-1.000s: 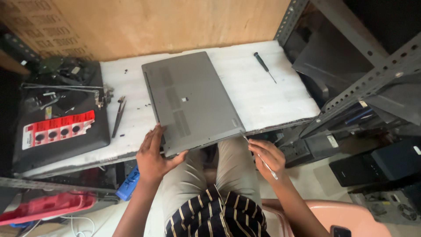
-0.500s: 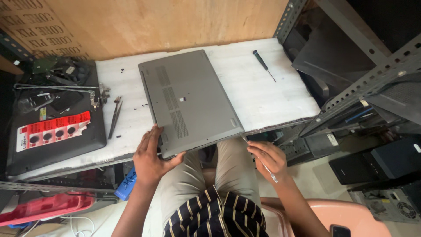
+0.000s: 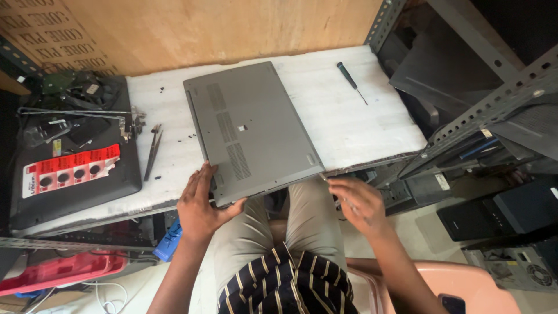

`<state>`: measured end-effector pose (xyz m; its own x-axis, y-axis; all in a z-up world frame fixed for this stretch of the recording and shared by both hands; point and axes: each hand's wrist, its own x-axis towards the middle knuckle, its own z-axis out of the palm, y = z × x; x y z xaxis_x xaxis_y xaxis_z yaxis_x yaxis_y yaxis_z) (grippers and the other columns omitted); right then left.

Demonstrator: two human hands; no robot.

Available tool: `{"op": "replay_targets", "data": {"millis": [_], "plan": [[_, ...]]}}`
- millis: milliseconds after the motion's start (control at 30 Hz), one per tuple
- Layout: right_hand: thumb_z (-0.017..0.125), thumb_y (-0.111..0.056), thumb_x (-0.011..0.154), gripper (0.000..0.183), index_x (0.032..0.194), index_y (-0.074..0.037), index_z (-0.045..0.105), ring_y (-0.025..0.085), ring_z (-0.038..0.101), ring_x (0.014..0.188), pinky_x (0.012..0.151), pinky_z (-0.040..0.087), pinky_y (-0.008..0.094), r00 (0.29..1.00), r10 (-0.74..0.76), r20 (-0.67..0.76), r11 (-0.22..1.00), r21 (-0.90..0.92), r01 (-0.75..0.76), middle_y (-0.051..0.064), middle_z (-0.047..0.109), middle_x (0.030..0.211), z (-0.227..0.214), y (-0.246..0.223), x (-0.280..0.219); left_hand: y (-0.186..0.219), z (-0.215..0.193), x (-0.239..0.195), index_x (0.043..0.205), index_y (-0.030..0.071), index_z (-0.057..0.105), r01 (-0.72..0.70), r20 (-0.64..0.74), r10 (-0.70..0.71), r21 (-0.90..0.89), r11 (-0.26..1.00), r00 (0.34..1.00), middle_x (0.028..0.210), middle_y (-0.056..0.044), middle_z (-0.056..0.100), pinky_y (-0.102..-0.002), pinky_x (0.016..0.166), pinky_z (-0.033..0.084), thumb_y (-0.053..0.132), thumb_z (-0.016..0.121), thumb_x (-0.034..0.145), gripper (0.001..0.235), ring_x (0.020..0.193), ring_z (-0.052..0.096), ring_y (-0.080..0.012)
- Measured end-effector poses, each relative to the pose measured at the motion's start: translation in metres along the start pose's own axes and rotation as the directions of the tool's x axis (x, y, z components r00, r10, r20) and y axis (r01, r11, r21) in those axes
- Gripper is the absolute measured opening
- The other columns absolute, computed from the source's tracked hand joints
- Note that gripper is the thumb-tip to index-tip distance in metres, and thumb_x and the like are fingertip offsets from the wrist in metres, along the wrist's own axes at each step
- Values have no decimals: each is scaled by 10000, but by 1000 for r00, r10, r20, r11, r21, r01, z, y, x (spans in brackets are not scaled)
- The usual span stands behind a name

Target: The person removes the back cover of a laptop using a screwdriver, then disconnects the battery connector and removes the battery from the motherboard. The back cover is placed aside, and the battery is set on the workbench.

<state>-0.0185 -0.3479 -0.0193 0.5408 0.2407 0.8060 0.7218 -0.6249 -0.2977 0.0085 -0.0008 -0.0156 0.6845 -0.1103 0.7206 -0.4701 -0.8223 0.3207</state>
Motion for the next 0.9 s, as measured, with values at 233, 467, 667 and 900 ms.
{"op": "replay_targets", "data": {"millis": [233,467,667,900], "plan": [[690,-108,976,129,1105,-101,697,244,724,692,640,536,325,711,508,486,834,-71,-547,30,817,1066,-18,21,55,0,1,-1,1357,-69,571,9,-4,-9,-7,1000,1000,1184,-189,724,-480,1049,552,543,880,673,969,1087,719,-369],[634,20,936,130,1044,-50,646,185,793,953,809,626,279,876,198,440,913,241,-328,64,784,1086,-13,40,47,1,0,0,1354,-83,565,43,-4,-43,-59,997,999,1163,-199,720,-469,1002,558,539,894,651,995,1075,714,-396],[629,127,837,298,1071,-51,678,264,751,1051,772,654,316,987,-18,157,999,43,11,136,726,1236,12,31,-22,2,0,-3,1362,-55,561,38,-23,-40,-50,998,999,1187,-188,716,-487,1029,542,508,899,635,979,1107,694,-416],[690,95,901,138,983,12,615,382,709,1131,917,651,427,953,-279,-119,957,-116,266,193,684,1142,34,25,-26,9,-4,-3,1357,-9,567,149,49,-146,-61,987,988,1207,-174,717,-478,938,555,464,909,610,948,1139,666,-417]]}}
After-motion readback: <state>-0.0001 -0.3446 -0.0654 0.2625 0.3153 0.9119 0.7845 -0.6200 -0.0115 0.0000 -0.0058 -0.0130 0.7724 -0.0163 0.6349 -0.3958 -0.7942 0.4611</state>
